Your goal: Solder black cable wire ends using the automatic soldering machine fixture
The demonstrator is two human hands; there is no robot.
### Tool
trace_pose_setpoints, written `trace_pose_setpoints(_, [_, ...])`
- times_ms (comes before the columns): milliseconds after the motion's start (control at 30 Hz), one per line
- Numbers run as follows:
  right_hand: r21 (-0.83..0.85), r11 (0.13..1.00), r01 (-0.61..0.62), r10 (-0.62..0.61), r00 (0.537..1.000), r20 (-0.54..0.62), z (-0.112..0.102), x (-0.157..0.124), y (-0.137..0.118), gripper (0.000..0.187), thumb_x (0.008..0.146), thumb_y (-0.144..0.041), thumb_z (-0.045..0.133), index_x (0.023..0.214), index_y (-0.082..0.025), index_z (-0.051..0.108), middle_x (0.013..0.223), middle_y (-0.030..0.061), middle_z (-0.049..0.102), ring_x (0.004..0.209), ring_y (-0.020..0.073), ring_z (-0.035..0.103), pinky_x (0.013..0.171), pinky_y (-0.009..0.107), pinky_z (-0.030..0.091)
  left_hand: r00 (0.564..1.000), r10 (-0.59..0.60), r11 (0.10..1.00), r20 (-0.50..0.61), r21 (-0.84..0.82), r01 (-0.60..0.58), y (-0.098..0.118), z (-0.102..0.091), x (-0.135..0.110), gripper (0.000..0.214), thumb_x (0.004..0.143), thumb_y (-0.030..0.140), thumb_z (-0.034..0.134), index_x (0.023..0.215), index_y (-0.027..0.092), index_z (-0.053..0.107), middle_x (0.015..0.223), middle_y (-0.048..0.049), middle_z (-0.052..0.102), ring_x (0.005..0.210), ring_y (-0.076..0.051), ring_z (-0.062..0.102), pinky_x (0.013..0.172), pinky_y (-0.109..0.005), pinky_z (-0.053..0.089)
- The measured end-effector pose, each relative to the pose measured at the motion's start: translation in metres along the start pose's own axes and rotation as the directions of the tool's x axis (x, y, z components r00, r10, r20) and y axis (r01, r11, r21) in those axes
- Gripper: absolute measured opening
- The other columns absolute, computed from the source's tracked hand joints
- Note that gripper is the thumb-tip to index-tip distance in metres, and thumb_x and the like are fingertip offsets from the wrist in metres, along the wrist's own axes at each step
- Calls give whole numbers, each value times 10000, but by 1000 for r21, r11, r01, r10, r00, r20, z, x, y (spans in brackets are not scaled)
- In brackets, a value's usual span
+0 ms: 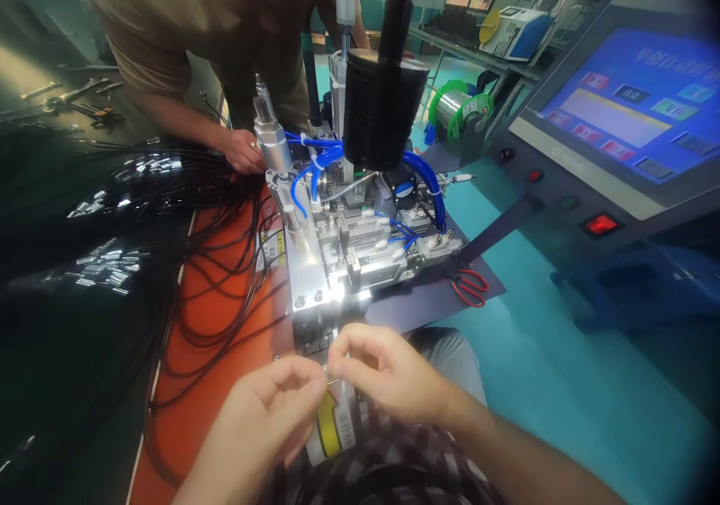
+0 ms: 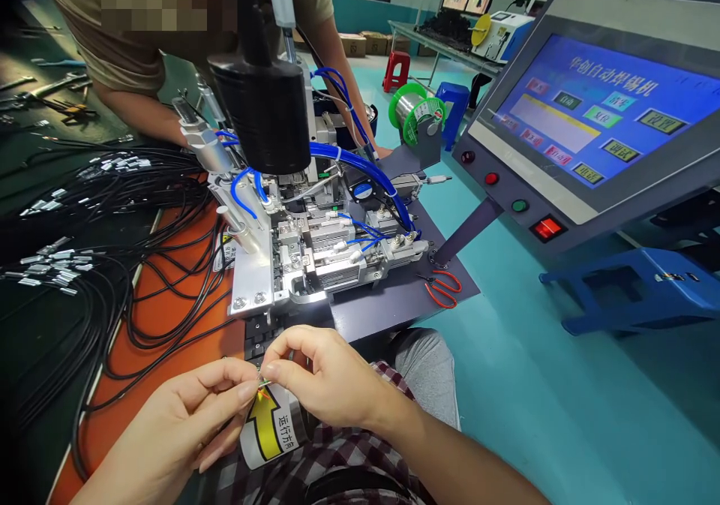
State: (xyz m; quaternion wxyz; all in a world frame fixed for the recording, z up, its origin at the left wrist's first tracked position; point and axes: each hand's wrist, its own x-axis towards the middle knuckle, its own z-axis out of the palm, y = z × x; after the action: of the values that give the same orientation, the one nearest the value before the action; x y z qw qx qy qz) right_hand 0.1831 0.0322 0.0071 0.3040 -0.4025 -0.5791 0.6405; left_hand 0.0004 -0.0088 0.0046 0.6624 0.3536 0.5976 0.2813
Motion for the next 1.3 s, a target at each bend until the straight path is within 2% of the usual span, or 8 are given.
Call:
trace_pose_setpoints(133, [62, 997, -48, 57, 987, -147, 6, -3, 5, 125, 878, -225, 566, 785, -170, 629, 724, -7, 610, 659, 125, 537, 622, 244, 431, 1000, -8, 999, 7, -50, 8, -6, -4, 6, 504, 724, 677, 713, 763, 179, 651, 387, 109, 342, 427, -65, 259, 493, -209, 249])
trace_pose_setpoints(333, [-29, 998, -61, 52, 970, -238, 15, -8, 14, 101, 787, -255, 675, 765, -157, 678, 555, -69, 450, 498, 87, 392, 474, 221, 311, 1000, -29, 993, 2, -114, 29, -6, -2, 10, 507, 722, 678, 724, 772, 181, 637, 382, 110, 343, 434, -71, 238, 480, -210, 230])
trace_pose_setpoints(533, [13, 995, -103, 104, 972, -213, 23, -9, 16, 100, 829, -246, 619, 761, -174, 606, 562, -66, 465, 507, 91, 391, 490, 226, 319, 1000, -28, 996, -9, -88, 27, -9, -1, 6, 500, 735, 675, 711, 767, 184, 627, 395, 109, 345, 437, -68, 245, 484, -207, 229])
trace_pose_setpoints(667, [48, 991, -127, 135, 960, -244, 30, -11, 18, 136, 858, -247, 590, 742, -189, 551, 582, -67, 440, 536, 96, 388, 530, 230, 350, 997, -6, 1000, -83, -28, 4, -9, 1, 4, 497, 726, 674, 718, 765, 189, 617, 424, 107, 361, 430, -64, 246, 462, -198, 219])
trace_pose_setpoints(767, [79, 988, -130, 145, 962, -233, 29, -11, 19, 118, 867, -242, 595, 765, -186, 573, 632, -41, 497, 597, 112, 451, 581, 236, 396, 996, 10, 1000, -93, -18, -11, -8, 2, 5, 500, 719, 676, 722, 752, 191, 606, 428, 107, 367, 424, -63, 248, 454, -195, 225])
trace_pose_setpoints(933, [-42, 995, -96, 86, 979, -187, 18, -9, 12, 138, 892, -261, 581, 788, -176, 614, 656, -16, 560, 623, 128, 507, 612, 248, 439, 997, 24, 1000, -73, -10, -25, -8, 2, 5, 478, 743, 664, 706, 761, 196, 609, 422, 109, 361, 427, -70, 262, 459, -196, 242])
trace_pose_setpoints(1067, [-34, 994, -107, 98, 977, -189, 19, -6, 8, 106, 836, -230, 618, 748, -171, 613, 617, -34, 522, 570, 113, 455, 565, 246, 401, 997, 41, 999, -64, 4, -41, -9, 1, 4, 477, 750, 663, 696, 764, 196, 604, 425, 110, 368, 418, -62, 242, 449, -192, 218])
trace_pose_setpoints(1300, [182, 970, -161, 198, 959, -203, 28, -5, 13, 126, 796, -273, 646, 743, -171, 594, 572, -56, 468, 520, 93, 382, 476, 225, 295, 997, 34, 998, -75, -49, -38, -13, 3, 2, 472, 781, 668, 665, 801, 201, 597, 404, 112, 363, 421, -63, 235, 478, -198, 242])
